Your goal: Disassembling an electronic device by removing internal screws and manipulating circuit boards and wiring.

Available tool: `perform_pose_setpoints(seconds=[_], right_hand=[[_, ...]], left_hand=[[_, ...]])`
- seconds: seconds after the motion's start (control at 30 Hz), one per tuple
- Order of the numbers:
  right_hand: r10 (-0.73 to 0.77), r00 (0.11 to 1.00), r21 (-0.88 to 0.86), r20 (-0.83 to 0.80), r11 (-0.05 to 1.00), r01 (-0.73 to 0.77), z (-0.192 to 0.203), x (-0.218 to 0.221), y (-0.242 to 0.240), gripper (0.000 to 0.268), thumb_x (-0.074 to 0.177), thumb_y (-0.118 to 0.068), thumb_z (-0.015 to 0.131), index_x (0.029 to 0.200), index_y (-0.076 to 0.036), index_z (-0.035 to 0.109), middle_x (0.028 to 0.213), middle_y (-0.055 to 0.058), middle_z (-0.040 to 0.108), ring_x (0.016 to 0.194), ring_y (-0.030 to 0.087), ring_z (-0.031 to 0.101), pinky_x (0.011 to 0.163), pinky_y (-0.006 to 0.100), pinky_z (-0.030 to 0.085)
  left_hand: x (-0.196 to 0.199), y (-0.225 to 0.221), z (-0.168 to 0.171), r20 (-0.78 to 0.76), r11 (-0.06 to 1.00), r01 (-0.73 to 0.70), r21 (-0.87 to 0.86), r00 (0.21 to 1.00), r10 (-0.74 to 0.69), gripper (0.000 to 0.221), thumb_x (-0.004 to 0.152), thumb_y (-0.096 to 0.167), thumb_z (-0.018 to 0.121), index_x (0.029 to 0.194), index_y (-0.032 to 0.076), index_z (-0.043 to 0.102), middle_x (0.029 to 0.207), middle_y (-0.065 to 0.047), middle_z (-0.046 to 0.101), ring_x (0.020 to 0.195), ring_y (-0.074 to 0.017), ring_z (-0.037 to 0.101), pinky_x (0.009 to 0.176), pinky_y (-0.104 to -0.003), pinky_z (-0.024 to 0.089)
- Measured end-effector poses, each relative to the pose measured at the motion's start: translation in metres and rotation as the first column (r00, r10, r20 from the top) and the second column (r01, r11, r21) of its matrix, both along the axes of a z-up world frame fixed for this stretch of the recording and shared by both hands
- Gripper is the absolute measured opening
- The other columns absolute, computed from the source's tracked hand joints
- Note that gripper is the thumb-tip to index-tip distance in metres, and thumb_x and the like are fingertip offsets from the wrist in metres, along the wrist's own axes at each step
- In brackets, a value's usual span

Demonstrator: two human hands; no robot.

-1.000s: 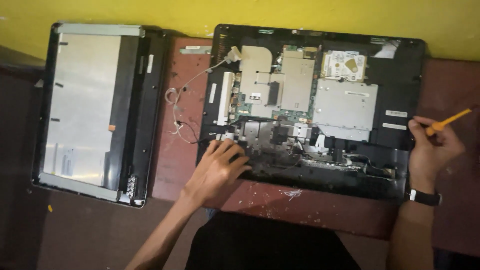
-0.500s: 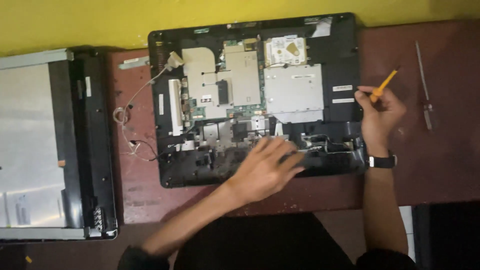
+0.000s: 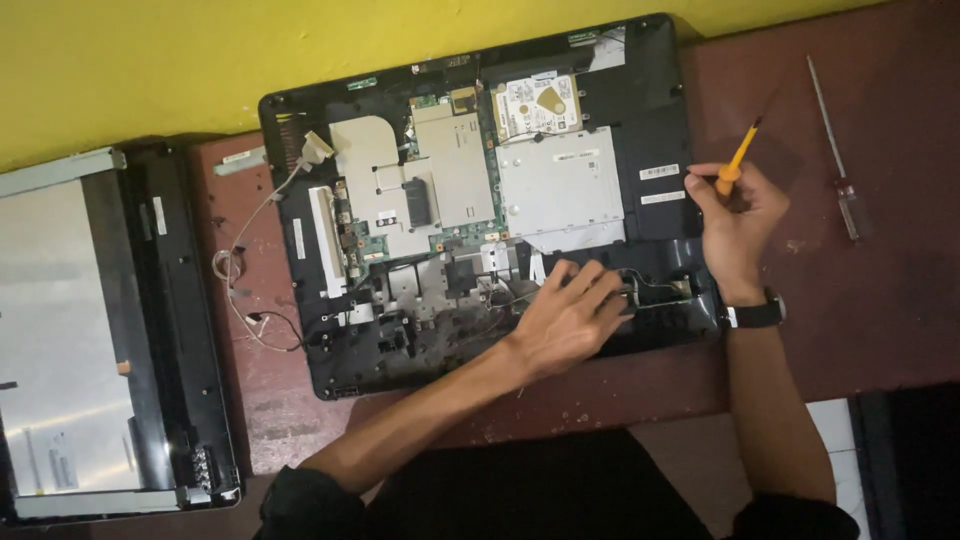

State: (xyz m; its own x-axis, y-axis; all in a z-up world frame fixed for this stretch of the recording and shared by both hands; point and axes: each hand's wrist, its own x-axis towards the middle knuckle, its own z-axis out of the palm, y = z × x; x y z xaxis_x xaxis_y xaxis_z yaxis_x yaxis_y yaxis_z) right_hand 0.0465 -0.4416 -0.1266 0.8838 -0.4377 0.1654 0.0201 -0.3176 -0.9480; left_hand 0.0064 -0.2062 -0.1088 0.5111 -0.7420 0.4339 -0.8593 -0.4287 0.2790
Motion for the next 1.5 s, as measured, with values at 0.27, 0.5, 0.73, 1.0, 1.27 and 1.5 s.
perform_pose_setpoints(seconds=[0.27, 0.5, 0.73, 1.0, 1.27, 1.5], right_hand=[[-0.013, 1.0, -0.037, -0.003, 0.999, 0.013, -0.005, -0.002, -0.001, 0.008, 0.103, -0.001, 0.079, 0.109, -0.006, 0.078, 0.084, -0.005, 0.057, 0.08, 0.006, 0.05, 0.075, 0.021, 0.039], [-0.077, 0.995, -0.032, -0.056, 0.997, 0.075, 0.019, 0.004, 0.011, 0.01, 0.098, -0.004, 0.076, 0.107, -0.009, 0.076, 0.104, 0.002, 0.074, 0.097, 0.01, 0.065, 0.092, 0.024, 0.05], [-0.054, 0.997, -0.052, -0.056, 0.997, 0.052, 0.014, -0.001, 0.007, 0.01, 0.099, -0.004, 0.077, 0.109, -0.008, 0.077, 0.103, 0.001, 0.073, 0.095, 0.008, 0.062, 0.087, 0.021, 0.046], [-0.061, 0.997, -0.015, -0.04, 0.998, 0.06, 0.003, 0.001, 0.003, 0.009, 0.1, -0.005, 0.078, 0.108, -0.008, 0.077, 0.093, -0.003, 0.066, 0.087, 0.006, 0.056, 0.082, 0.02, 0.044], [-0.016, 1.0, -0.054, 0.004, 0.998, 0.016, -0.009, -0.002, -0.003, 0.012, 0.102, 0.0, 0.078, 0.111, -0.006, 0.076, 0.105, 0.003, 0.072, 0.096, 0.01, 0.063, 0.089, 0.024, 0.048], [-0.022, 0.999, -0.11, -0.049, 0.994, 0.017, -0.016, 0.0, -0.008, 0.029, 0.104, -0.002, 0.077, 0.132, -0.007, 0.071, 0.115, 0.002, 0.069, 0.106, 0.008, 0.06, 0.099, 0.022, 0.046]], left_hand=[[0.001, -0.001, -0.011, 0.174, 0.989, 0.003, -0.146, 0.985, 0.023, 0.021, 0.093, 0.021, 0.082, 0.08, 0.009, 0.07, 0.1, -0.006, 0.063, 0.097, -0.0241, 0.056, 0.078, -0.038, 0.038], [0.003, 0.003, 0.022, 0.142, 0.967, 0.061, -0.247, 0.99, -0.026, 0.023, 0.104, 0.017, 0.07, 0.082, 0.008, 0.068, 0.101, -0.009, 0.063, 0.094, -0.0298, 0.058, 0.076, -0.044, 0.037], [-0.004, 0.017, 0.031, 0.015, 0.981, 0.035, -0.19, 0.999, -0.033, 0.017, 0.095, 0.021, 0.081, 0.1, 0.007, 0.072, 0.109, -0.009, 0.062, 0.106, -0.0328, 0.056, 0.082, -0.046, 0.04], [-0.026, 0.03, 0.041, -0.023, 0.993, -0.062, -0.105, 0.998, 0.06, 0.031, 0.099, 0.027, 0.076, 0.113, 0.0, 0.07, 0.106, -0.014, 0.063, 0.096, -0.031, 0.056, 0.081, -0.047, 0.046], [-0.056, 0.079, 0.063, -0.192, 0.987, -0.052, -0.152, 0.981, 0.022, 0.027, 0.106, 0.012, 0.067, 0.128, -0.004, 0.064, 0.118, -0.021, 0.062, 0.104, -0.0363, 0.061, 0.082, -0.048, 0.045], [-0.072, 0.099, 0.033, -0.162, 0.947, 0.028, -0.32, 0.983, -0.084, 0.018, 0.105, -0.011, 0.061, 0.122, -0.015, 0.062, 0.101, -0.021, 0.058, 0.085, -0.0358, 0.056, 0.072, -0.047, 0.045]])
